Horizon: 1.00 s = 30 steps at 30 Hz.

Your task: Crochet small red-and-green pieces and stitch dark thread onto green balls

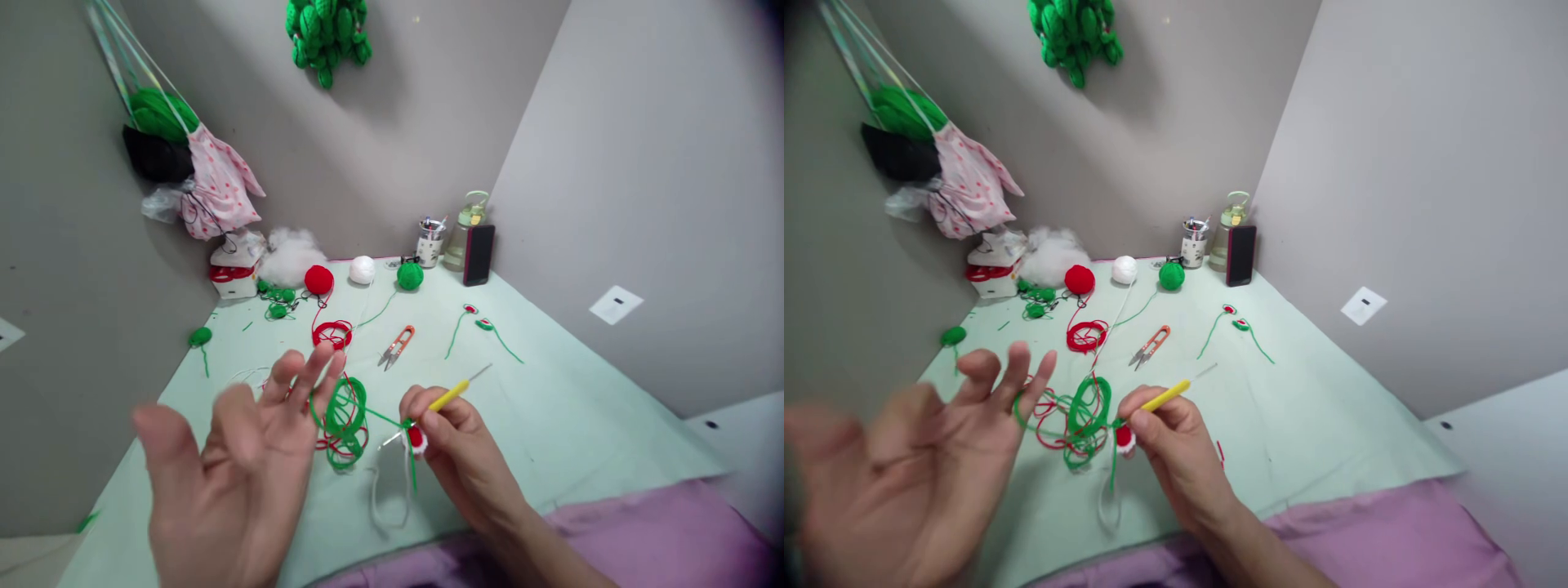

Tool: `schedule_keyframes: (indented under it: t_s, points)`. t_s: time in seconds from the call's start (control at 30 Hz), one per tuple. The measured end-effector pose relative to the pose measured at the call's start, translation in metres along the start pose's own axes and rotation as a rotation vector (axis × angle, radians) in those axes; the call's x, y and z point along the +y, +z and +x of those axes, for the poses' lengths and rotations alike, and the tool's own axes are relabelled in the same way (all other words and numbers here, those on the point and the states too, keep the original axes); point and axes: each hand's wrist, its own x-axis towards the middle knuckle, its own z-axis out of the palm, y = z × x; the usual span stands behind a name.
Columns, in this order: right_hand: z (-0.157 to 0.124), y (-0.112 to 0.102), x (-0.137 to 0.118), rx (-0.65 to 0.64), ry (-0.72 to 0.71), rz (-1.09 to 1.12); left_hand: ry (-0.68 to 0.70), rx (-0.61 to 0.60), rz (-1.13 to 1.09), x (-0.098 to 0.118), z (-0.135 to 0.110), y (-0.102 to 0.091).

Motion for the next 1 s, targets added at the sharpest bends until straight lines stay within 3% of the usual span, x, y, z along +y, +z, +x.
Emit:
schedule_keyframes:
  t_s: [0.17,0.23,0.3,0.4,0.5,0.7,0.8,0.87,0.93,1.0]
  points:
    - [-0.001,-0.001,0.003,0.049,-0.189,-0.152,0.305,-0.194,0.805,-0.032,-0.009,-0.004]
    - [-0.003,-0.002,0.005,0.045,-0.286,-0.276,0.206,-0.239,0.868,-0.043,-0.015,-0.004]
    - [-0.007,-0.002,0.007,0.050,-0.383,-0.412,-0.068,-0.231,0.689,-0.050,-0.022,-0.001]
    - [-0.012,-0.001,0.010,0.063,-0.506,-0.567,-0.366,-0.063,0.388,-0.059,-0.032,0.007]
    - [-0.015,0.000,0.009,0.025,-0.594,-0.701,-0.401,0.083,0.214,-0.065,-0.036,0.014]
    - [-0.020,-0.009,-0.001,-0.112,-0.707,-1.064,-0.376,0.165,0.167,-0.065,-0.031,0.016]
    - [-0.027,-0.021,-0.001,-0.113,-0.881,-1.278,-0.439,0.127,0.122,-0.064,-0.030,0.016]
    - [-0.031,-0.029,0.000,-0.181,-0.957,-1.381,-0.517,0.079,0.051,-0.062,-0.031,0.017]
    - [-0.034,-0.033,0.001,-0.258,-0.942,-1.431,-0.599,0.026,-0.044,-0.059,-0.031,0.018]
    - [-0.034,-0.032,0.001,-0.255,-0.893,-1.395,-0.678,-0.023,-0.142,-0.057,-0.031,0.019]
